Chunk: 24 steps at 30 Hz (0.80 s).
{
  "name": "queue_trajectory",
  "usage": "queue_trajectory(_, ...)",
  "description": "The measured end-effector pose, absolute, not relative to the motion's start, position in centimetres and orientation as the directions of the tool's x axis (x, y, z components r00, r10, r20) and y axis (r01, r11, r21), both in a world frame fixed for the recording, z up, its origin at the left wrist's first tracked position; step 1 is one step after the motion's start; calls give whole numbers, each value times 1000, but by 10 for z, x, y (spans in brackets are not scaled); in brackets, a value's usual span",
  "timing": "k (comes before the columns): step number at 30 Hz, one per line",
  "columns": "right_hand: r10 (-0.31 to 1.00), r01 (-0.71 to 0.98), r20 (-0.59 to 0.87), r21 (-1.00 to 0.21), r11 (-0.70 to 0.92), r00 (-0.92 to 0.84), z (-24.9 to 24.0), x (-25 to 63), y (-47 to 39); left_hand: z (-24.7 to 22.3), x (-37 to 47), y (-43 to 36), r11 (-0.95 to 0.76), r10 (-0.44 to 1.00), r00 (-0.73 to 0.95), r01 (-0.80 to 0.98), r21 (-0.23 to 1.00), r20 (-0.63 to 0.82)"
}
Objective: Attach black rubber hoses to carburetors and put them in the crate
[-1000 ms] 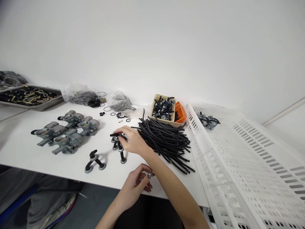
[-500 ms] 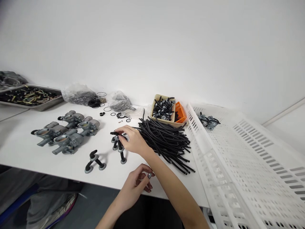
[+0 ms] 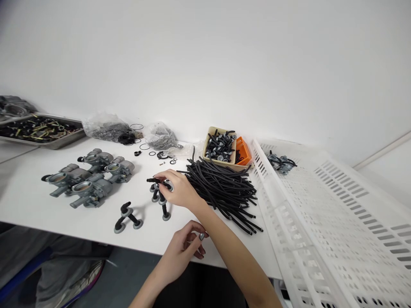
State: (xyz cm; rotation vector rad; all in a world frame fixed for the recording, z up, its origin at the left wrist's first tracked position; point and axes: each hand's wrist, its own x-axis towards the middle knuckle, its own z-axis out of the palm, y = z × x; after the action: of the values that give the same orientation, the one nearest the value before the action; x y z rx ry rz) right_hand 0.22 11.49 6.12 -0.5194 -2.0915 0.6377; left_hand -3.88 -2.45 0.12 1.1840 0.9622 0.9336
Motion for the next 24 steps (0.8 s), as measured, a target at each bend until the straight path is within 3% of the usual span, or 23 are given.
queue_trajectory(16, 551, 127, 674, -570, 812, -492, 61, 6, 116, 0, -39, -25, 142, 941, 324, -100, 985, -102)
queue_trajectory(24, 668, 272, 511, -646, 713, -541, 51, 23, 117, 0, -40, -26, 133, 942, 322, -90, 987, -97)
